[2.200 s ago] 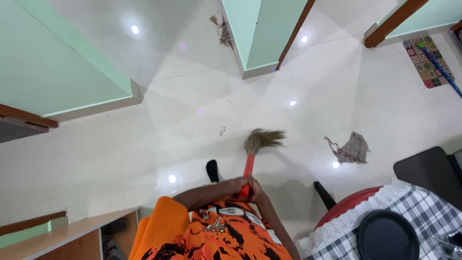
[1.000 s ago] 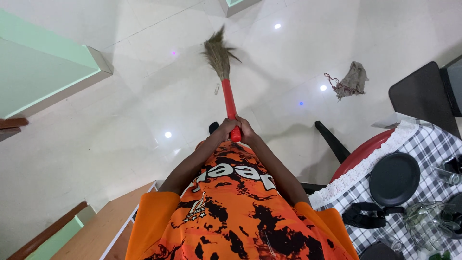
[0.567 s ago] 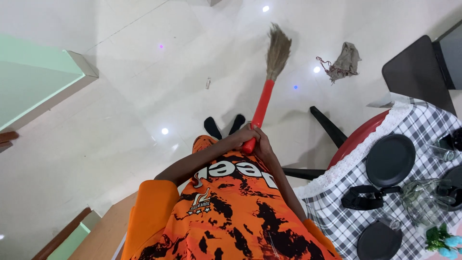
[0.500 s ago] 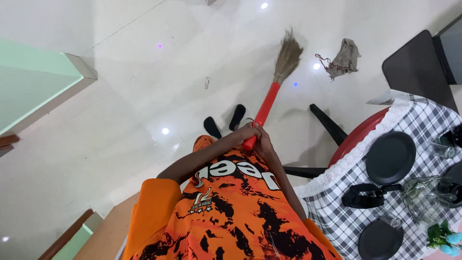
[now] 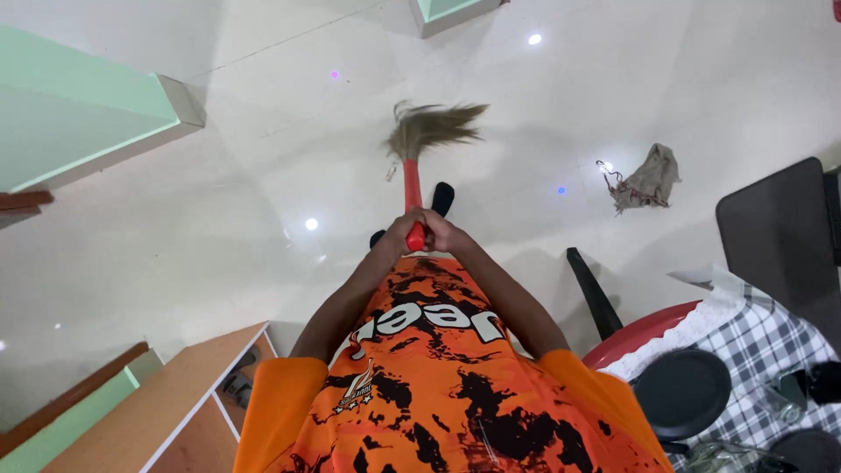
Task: The person sweeps the tiled floor using a broom, moving debris between different rooms including a dining area and a hallway.
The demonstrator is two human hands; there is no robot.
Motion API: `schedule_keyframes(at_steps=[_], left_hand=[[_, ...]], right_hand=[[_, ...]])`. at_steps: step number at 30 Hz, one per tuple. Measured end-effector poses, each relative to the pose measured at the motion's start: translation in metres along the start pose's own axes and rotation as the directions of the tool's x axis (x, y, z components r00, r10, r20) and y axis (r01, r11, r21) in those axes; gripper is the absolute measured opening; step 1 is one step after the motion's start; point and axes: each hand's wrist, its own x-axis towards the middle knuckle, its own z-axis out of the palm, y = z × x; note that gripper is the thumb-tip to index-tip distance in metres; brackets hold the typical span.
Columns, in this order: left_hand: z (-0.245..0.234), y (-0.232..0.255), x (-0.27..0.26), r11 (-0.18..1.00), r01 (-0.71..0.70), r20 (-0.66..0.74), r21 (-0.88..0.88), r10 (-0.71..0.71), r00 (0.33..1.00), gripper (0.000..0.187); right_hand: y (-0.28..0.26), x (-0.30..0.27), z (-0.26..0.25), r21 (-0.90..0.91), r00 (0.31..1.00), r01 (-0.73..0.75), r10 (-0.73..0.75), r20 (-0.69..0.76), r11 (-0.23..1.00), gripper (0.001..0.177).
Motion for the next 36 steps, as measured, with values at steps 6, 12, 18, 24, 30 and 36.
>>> schedule_keyframes(at_steps=[6, 12, 18, 24, 30, 36], left_hand=[[0.020, 0.048, -0.023, 0.969, -0.208, -0.042, 0.136, 0.216, 0.975, 0.043], [0.065, 0.012, -0.119, 0.924, -0.329, -0.167, 0.193, 0.361, 0.917, 0.057], [0.079, -0.009, -0.090, 0.919, -0.389, -0.298, 0.059, 0.388, 0.872, 0.058], [0.093, 0.003, -0.027, 0.885, -0.463, -0.217, 0.044, 0.461, 0.860, 0.064], [0.126, 0.037, 0.009, 0.948, -0.319, -0.013, -0.025, 0.318, 0.948, 0.075], [0.162, 0.101, 0.023, 0.994, -0.105, 0.004, 0.016, 0.105, 0.994, 0.066]], right_hand=[[-0.046, 0.002, 0.023, -0.057, 0.990, 0.137, -0.135, 0.036, 0.989, 0.059], [-0.037, -0.063, 0.027, -0.197, 0.947, 0.131, -0.063, 0.316, 0.972, 0.060], [-0.062, -0.088, 0.022, -0.269, 0.957, -0.002, 0.080, 0.279, 0.963, 0.064], [-0.085, -0.077, -0.004, -0.164, 0.977, -0.118, 0.144, 0.158, 0.979, 0.057], [-0.103, -0.073, -0.047, -0.184, 0.811, 0.423, -0.280, 0.514, 0.887, 0.049], [-0.173, -0.069, -0.043, -0.177, 0.995, 0.100, -0.094, 0.044, 0.979, 0.055]])
